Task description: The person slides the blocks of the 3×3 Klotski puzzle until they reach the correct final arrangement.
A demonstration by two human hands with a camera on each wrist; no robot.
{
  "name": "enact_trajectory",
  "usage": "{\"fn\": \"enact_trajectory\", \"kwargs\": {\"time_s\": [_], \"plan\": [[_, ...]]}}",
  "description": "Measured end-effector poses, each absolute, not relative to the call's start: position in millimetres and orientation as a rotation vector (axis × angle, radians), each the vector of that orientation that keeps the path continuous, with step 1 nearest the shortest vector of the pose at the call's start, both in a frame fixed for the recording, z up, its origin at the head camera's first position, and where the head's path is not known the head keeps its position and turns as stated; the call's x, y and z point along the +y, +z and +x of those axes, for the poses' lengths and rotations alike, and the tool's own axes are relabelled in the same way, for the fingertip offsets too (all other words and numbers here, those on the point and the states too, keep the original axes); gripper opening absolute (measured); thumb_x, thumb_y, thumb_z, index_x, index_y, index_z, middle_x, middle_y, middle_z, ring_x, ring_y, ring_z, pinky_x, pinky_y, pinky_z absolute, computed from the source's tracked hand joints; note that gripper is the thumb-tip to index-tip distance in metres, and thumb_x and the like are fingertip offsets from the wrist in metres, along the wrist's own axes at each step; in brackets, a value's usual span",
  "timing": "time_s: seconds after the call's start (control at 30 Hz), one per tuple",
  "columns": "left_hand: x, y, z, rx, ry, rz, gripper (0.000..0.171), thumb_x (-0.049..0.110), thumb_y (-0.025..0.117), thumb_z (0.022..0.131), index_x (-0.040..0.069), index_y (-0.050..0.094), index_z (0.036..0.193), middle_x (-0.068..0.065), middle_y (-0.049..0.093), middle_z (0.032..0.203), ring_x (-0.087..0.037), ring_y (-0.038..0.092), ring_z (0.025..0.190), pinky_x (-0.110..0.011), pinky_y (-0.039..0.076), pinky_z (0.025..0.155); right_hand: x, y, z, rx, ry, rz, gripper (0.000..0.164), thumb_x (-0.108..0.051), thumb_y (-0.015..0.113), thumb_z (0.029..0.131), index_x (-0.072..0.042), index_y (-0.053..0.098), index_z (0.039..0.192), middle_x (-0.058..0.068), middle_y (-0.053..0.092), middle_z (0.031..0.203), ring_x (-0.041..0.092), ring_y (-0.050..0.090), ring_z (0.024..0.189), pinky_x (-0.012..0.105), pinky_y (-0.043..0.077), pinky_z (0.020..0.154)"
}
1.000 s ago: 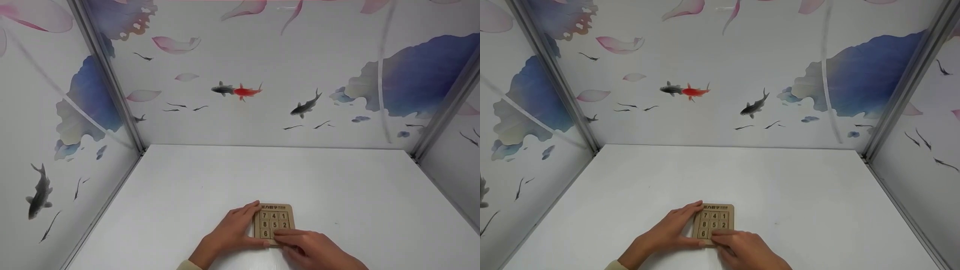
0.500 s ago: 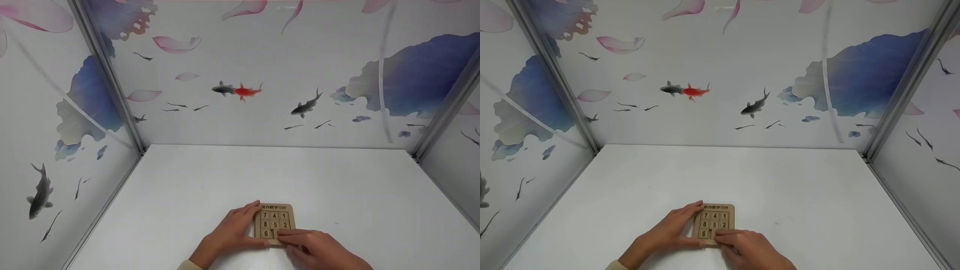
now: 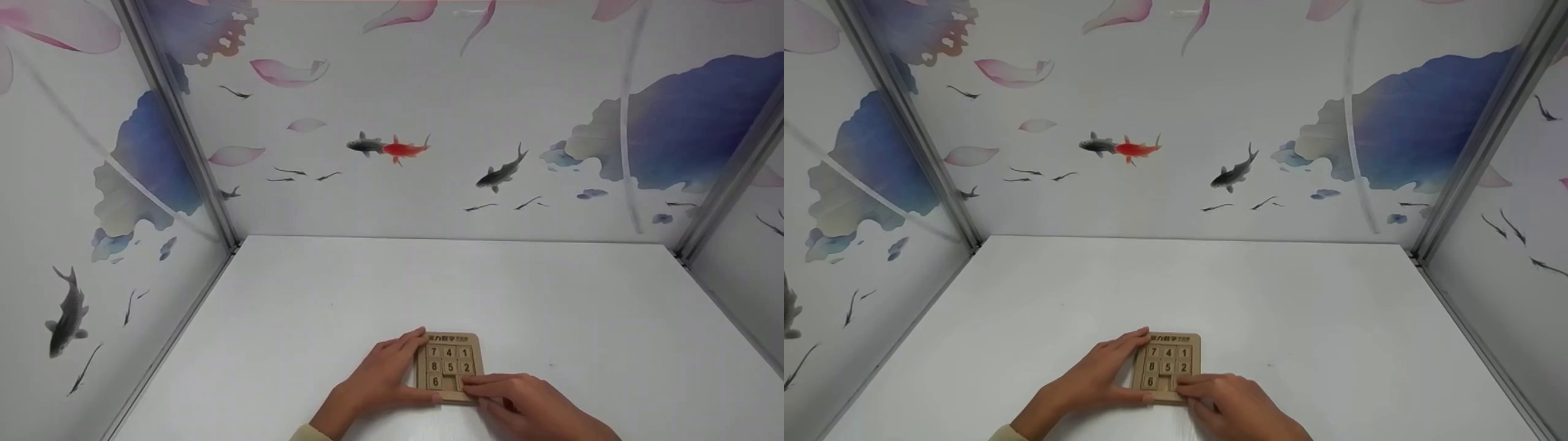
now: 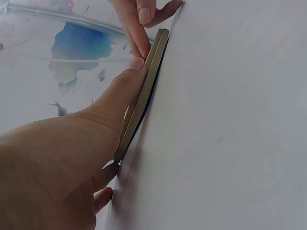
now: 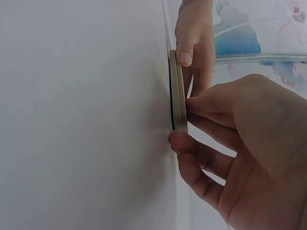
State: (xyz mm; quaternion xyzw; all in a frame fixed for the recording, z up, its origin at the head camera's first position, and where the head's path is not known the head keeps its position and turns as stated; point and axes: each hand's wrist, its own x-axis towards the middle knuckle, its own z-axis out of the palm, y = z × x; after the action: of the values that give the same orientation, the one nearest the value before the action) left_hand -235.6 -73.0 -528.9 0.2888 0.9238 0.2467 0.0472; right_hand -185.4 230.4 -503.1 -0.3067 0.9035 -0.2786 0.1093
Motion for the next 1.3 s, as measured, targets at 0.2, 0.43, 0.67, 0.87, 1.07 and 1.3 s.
{"fn": "enact_trajectory", "kwargs": {"time_s": [0.2,0.43,0.67,0.87,1.07,1.3], "plan": [[-71.7,-528.2,-234.9,2.804,0.746,0.862,0.112,0.089,0.065,0.085,0.024,0.034,0.171,0.007,0.031,0.179,-0.018,0.04,0.161,-0.05,0.034,0.133,234.1,-501.9,-187.2,2.665,-0.838,-0.891,0.029,-0.024,0.07,0.106,-0.029,0.079,0.133,-0.008,0.075,0.138,0.007,0.07,0.124,0.029,0.065,0.088],[-71.2,-527.9,-235.5,2.803,0.741,0.856,0.112,0.088,0.066,0.084,0.024,0.034,0.17,0.008,0.031,0.179,-0.018,0.04,0.161,-0.05,0.035,0.133,235.5,-501.4,-186.7,2.695,-0.832,-0.904,0.028,-0.021,0.072,0.104,-0.028,0.081,0.13,-0.006,0.077,0.134,0.002,0.071,0.118,0.024,0.062,0.08],[-71.1,-527.7,-235.5,2.803,0.744,0.851,0.112,0.088,0.067,0.084,0.025,0.034,0.171,0.008,0.031,0.179,-0.018,0.04,0.161,-0.05,0.035,0.133,234.4,-502.2,-187.5,2.704,-0.836,-0.939,0.027,-0.021,0.071,0.105,-0.026,0.082,0.129,-0.005,0.077,0.135,0.003,0.072,0.116,0.026,0.064,0.082],[-71.0,-528.1,-235.5,2.81,0.719,0.857,0.116,0.088,0.068,0.084,0.022,0.031,0.172,0.006,0.03,0.179,-0.019,0.04,0.161,-0.05,0.035,0.133,232.1,-505.5,-187.2,2.773,-0.802,-0.995,0.023,-0.022,0.072,0.105,-0.025,0.083,0.125,-0.006,0.078,0.132,0.009,0.074,0.118,0.033,0.067,0.088],[-71.8,-527.8,-236.2,2.798,0.731,0.842,0.119,0.088,0.068,0.084,0.02,0.028,0.173,0.006,0.029,0.18,-0.018,0.038,0.162,-0.05,0.033,0.134,225.2,-503.0,-186.2,2.793,-0.804,-0.991,0.022,-0.026,0.071,0.106,-0.026,0.082,0.126,-0.01,0.079,0.128,0.003,0.073,0.111,0.032,0.067,0.087],[-72.1,-528.1,-235.6,2.809,0.732,0.862,0.119,0.087,0.068,0.084,0.019,0.029,0.173,0.006,0.029,0.18,-0.018,0.039,0.162,-0.049,0.035,0.133,210.7,-501.7,-181.6,2.779,-0.785,-1.048,0.03,-0.029,0.066,0.109,-0.028,0.076,0.138,-0.01,0.073,0.14,0.007,0.07,0.123,0.036,0.065,0.098]]}}
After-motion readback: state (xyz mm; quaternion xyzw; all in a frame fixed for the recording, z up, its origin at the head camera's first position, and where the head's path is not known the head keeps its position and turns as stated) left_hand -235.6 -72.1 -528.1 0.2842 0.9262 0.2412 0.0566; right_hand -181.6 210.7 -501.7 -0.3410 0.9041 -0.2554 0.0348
